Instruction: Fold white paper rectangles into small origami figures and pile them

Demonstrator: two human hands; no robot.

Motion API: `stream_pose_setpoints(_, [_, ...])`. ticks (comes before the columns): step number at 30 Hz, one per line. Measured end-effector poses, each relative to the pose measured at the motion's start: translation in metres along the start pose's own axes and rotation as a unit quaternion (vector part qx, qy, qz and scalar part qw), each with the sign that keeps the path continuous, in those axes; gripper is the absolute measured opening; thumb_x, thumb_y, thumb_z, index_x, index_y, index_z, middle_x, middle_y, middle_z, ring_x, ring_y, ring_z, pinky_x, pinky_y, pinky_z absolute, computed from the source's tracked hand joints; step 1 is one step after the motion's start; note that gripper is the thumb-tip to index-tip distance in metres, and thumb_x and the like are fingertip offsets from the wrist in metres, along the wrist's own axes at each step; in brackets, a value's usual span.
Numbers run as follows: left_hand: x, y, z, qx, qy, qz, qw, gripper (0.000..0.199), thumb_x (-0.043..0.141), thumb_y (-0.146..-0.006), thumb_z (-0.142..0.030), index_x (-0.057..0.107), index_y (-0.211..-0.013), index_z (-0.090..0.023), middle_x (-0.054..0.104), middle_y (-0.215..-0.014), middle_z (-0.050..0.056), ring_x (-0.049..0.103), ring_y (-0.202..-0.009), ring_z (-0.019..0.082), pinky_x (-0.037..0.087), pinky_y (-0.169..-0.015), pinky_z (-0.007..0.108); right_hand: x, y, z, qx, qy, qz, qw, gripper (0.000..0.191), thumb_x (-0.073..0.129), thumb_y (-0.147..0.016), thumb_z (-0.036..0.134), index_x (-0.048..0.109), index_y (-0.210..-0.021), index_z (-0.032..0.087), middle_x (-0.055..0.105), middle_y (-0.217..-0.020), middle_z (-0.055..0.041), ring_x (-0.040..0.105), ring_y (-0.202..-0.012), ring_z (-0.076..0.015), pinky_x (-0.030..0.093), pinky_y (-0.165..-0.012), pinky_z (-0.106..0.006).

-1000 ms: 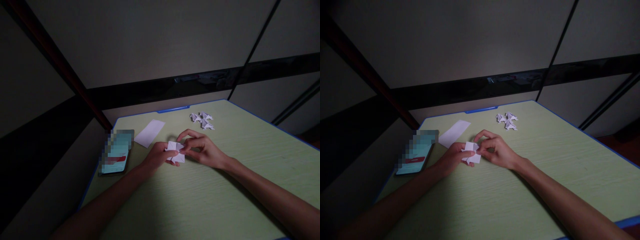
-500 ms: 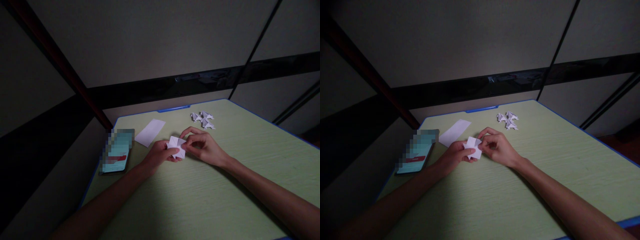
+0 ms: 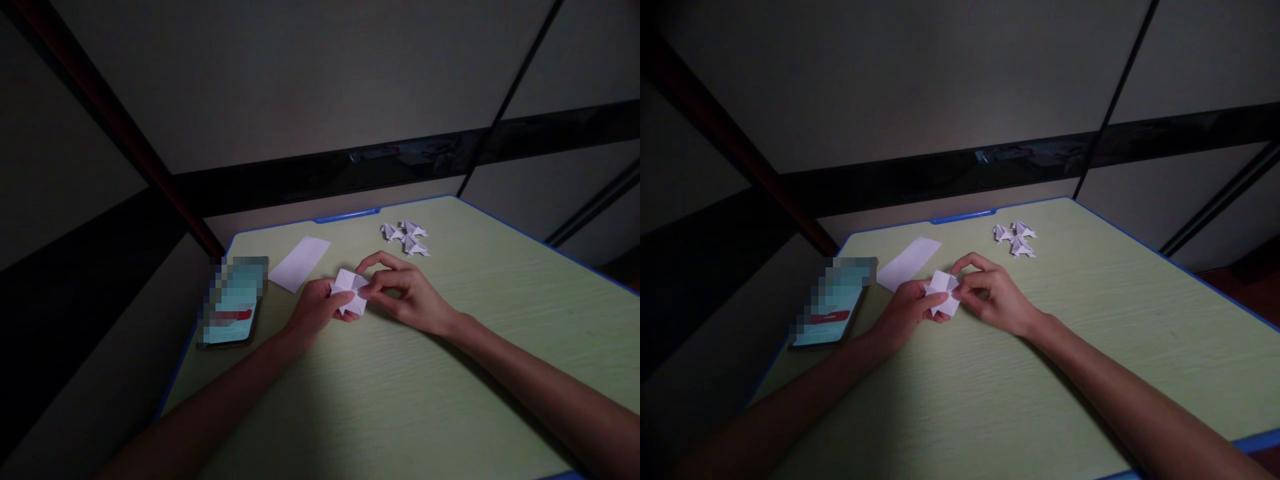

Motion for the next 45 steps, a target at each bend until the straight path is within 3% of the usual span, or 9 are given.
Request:
stream_pose_setpoints(5, [-0.001,0.0,0.001,-0.023,0.011,-0.014,1.0,0.011,0.057,-0.061,-0.015,0.061,-0.069,-0.008,0.06,-0.057,0.002,0.052,-0.047,0.008,0.043,-0.048,0.021,0.002,0.001,0.005,-0.054,-0.002,0.043,0.998,0.015,0.049,-0.077,0.012,0.061,-0.067,0.014,0.05,-0.094,-0.0072,0.05,-0.068,-0.0102,0.043,-0.06,-0.026])
stream_pose_setpoints(10, [-0.001,-0.003,0.005,-0.047,0.057,0.032,0.997,0.015,0.06,-0.058,-0.016,0.061,-0.07,-0.006,0.06,-0.06,0.004,0.053,-0.049,0.008,0.042,-0.047,0.02,0.001,0.002,0.006,-0.072,-0.013,0.062,0.995,0.015,0.048,-0.077,0.012,0.062,-0.071,0.014,0.048,-0.098,-0.0072,0.049,-0.061,-0.0067,0.043,-0.059,-0.025])
stream_pose_setpoints(16, [-0.001,-0.004,0.006,-0.053,0.047,0.071,0.995,0.018,0.064,-0.059,-0.02,0.062,-0.07,-0.006,0.06,-0.062,0.005,0.054,-0.052,0.009,0.043,-0.049,0.021,0.001,0.002,0.007,-0.073,-0.003,0.056,0.996,0.015,0.049,-0.077,0.013,0.062,-0.07,0.014,0.05,-0.095,-0.0073,0.052,-0.072,-0.0109,0.043,-0.062,-0.027])
stream_pose_setpoints(20, [-0.001,-0.003,0.006,-0.046,0.023,0.067,0.996,0.022,0.063,-0.061,-0.027,0.062,-0.069,-0.006,0.06,-0.061,0.005,0.053,-0.051,0.009,0.043,-0.048,0.021,0.001,0.002,0.007,-0.073,-0.01,0.056,0.996,0.014,0.05,-0.076,0.013,0.062,-0.07,0.014,0.05,-0.096,-0.0078,0.052,-0.069,-0.01,0.044,-0.059,-0.025])
stream_pose_setpoints(30, [-0.002,-0.002,0.005,-0.036,0.023,0.037,0.998,0.018,0.063,-0.058,-0.024,0.061,-0.065,-0.007,0.06,-0.055,0.004,0.052,-0.045,0.008,0.043,-0.047,0.021,0.003,0.004,0.004,-0.073,-0.007,0.044,0.996,0.013,0.049,-0.076,0.013,0.061,-0.073,0.016,0.05,-0.099,-0.0069,0.052,-0.064,-0.009,0.045,-0.058,-0.027])
stream_pose_setpoints(33, [-0.005,-0.002,0.004,-0.016,0.02,0.007,1.0,0.017,0.062,-0.059,-0.023,0.061,-0.065,-0.007,0.059,-0.053,0.003,0.051,-0.043,0.008,0.043,-0.047,0.021,0.0,0.002,0.001,-0.033,-0.018,0.002,0.999,0.008,0.054,-0.073,0.015,0.06,-0.068,0.016,0.05,-0.1,-0.0077,0.053,-0.078,-0.0137,0.046,-0.064,-0.029])
stream_pose_setpoints(36, [-0.006,-0.002,0.002,0.013,0.014,-0.02,1.0,0.016,0.061,-0.061,-0.021,0.062,-0.068,-0.007,0.06,-0.055,0.003,0.053,-0.046,0.009,0.044,-0.047,0.02,-0.003,0.0,-0.009,0.074,-0.08,-0.04,0.993,0.006,0.06,-0.067,0.019,0.056,-0.066,0.014,0.046,-0.104,-0.0097,0.052,-0.085,-0.0167,0.046,-0.061,-0.028])
stream_pose_setpoints(40, [-0.006,0.0,-0.002,0.053,-0.016,-0.043,0.998,0.014,0.06,-0.062,-0.021,0.062,-0.064,-0.007,0.059,-0.053,0.002,0.053,-0.047,0.01,0.044,-0.046,0.021,0.006,0.0,-0.021,0.191,-0.156,-0.04,0.968,0.016,0.059,-0.066,0.023,0.052,-0.056,0.012,0.049,-0.098,-0.0097,0.052,-0.075,-0.0134,0.044,-0.059,-0.027])
stream_pose_setpoints(45, [-0.005,0.0,-0.001,0.049,0.007,-0.038,0.998,0.019,0.06,-0.062,-0.025,0.063,-0.069,-0.007,0.062,-0.057,0.004,0.055,-0.05,0.011,0.046,-0.05,0.023,0.015,0.003,-0.032,0.241,-0.227,-0.048,0.942,0.022,0.061,-0.062,0.027,0.049,-0.049,0.014,0.053,-0.071,-0.0031,0.049,-0.063,-0.0105,0.039,-0.058,-0.026])
Point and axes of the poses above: each hand's wrist, its own y-axis away from the middle knuckle, its own x-axis out of the palm, z = x × y, the point moved 6 cm from there along -y, towards the middle knuckle
